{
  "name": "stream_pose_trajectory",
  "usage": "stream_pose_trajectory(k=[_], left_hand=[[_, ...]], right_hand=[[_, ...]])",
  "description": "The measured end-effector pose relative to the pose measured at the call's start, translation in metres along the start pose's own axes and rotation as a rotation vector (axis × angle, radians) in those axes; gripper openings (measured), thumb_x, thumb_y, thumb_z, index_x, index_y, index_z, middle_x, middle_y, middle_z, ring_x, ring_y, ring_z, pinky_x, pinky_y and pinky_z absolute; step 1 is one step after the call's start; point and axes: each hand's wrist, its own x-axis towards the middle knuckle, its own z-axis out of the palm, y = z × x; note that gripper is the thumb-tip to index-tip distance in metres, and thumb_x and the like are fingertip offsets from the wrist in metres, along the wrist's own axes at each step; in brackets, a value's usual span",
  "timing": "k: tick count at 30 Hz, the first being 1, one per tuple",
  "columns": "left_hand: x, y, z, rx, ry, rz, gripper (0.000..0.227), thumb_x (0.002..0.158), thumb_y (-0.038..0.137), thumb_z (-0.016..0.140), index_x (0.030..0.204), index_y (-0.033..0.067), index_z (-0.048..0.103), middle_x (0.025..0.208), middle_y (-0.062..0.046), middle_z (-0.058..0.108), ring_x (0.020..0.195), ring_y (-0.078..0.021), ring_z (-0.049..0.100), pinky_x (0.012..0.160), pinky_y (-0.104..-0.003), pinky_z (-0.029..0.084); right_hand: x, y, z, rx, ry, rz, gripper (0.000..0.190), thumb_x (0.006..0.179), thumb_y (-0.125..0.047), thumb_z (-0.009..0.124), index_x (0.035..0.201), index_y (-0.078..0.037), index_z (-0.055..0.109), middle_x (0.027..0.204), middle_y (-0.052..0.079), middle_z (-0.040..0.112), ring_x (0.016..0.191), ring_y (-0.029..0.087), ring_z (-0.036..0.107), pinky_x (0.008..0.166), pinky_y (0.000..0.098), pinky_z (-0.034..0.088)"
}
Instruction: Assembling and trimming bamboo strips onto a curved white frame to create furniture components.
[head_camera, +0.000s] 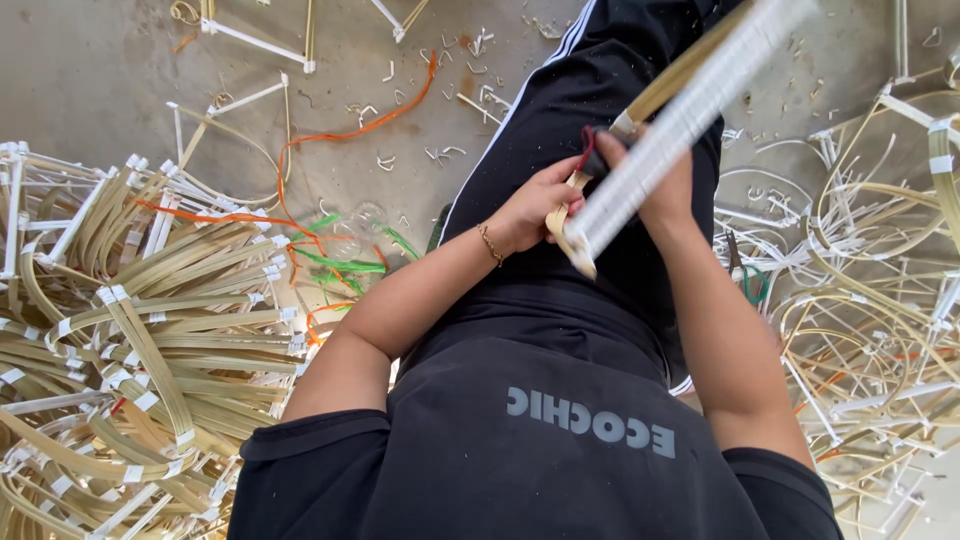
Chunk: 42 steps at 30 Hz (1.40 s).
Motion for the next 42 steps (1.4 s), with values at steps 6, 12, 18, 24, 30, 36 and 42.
stream_pose_trajectory(k=[6,12,18,24,30,36,42], left_hand=[[-0.029,0.062,0.056,-0.335,0.354,-0.199,0.060,0.093,-0.010,0.039,0.152,0.0019,0.042,0.088,-0.007,0.067,0.061,-0.0131,0.066,0.054,-0.024,0.056],[0.009,0.011,-0.032,-0.145,-0.252,-0.174,0.036,0.106,0.010,0.049,0.139,-0.0013,0.042,0.092,-0.015,0.070,0.058,-0.0195,0.061,0.049,-0.038,0.052],[0.014,0.001,-0.034,-0.079,-0.223,-0.130,0.034,0.102,0.011,0.053,0.135,0.0164,0.048,0.073,-0.004,0.059,0.041,-0.0093,0.046,0.034,-0.027,0.038],[-0.006,0.012,0.006,-0.103,-0.041,-0.046,0.055,0.101,0.001,0.054,0.155,0.0040,0.044,0.107,-0.003,0.071,0.085,-0.0090,0.069,0.077,-0.026,0.059],[-0.004,0.006,-0.004,0.028,-0.009,0.044,0.059,0.097,-0.001,0.056,0.155,0.0015,0.042,0.103,-0.001,0.068,0.083,-0.0062,0.066,0.076,-0.023,0.057],[0.005,-0.001,-0.008,0.033,-0.088,0.103,0.061,0.098,0.004,0.053,0.156,0.0114,0.037,0.076,0.001,0.060,0.056,-0.0059,0.056,0.051,-0.022,0.050],[-0.003,-0.002,-0.003,-0.024,-0.115,0.091,0.057,0.103,0.006,0.054,0.158,0.0060,0.039,0.081,-0.002,0.058,0.065,-0.0077,0.057,0.059,-0.024,0.052]], right_hand=[[0.015,0.044,0.018,-0.024,-0.133,-0.035,0.043,0.097,-0.044,0.076,0.094,-0.001,0.076,0.083,0.017,0.073,0.079,0.029,0.073,0.068,0.0401,0.055],[0.005,0.014,-0.023,0.128,-0.023,-0.053,0.040,0.105,-0.038,0.070,0.099,0.002,0.072,0.083,0.013,0.072,0.075,0.020,0.066,0.070,0.0359,0.050],[-0.011,0.019,0.002,0.323,-0.275,0.292,0.035,0.099,-0.037,0.072,0.095,-0.002,0.076,0.081,0.010,0.073,0.069,0.009,0.061,0.065,0.0305,0.049],[-0.004,0.007,-0.013,0.087,-0.081,0.123,0.041,0.103,-0.039,0.073,0.092,0.001,0.074,0.078,0.014,0.071,0.070,0.015,0.068,0.063,0.0346,0.050],[0.004,0.050,0.018,0.154,-0.099,-0.035,0.036,0.097,-0.037,0.078,0.094,-0.001,0.077,0.075,0.013,0.072,0.066,0.023,0.067,0.060,0.0371,0.051],[-0.007,0.020,0.008,0.108,-0.013,0.060,0.042,0.099,-0.043,0.078,0.095,-0.001,0.079,0.075,0.009,0.071,0.063,0.015,0.065,0.060,0.0348,0.051],[-0.002,0.003,-0.015,0.121,-0.030,0.153,0.045,0.097,-0.043,0.079,0.091,0.002,0.074,0.071,0.005,0.067,0.062,0.015,0.062,0.056,0.0320,0.049]])
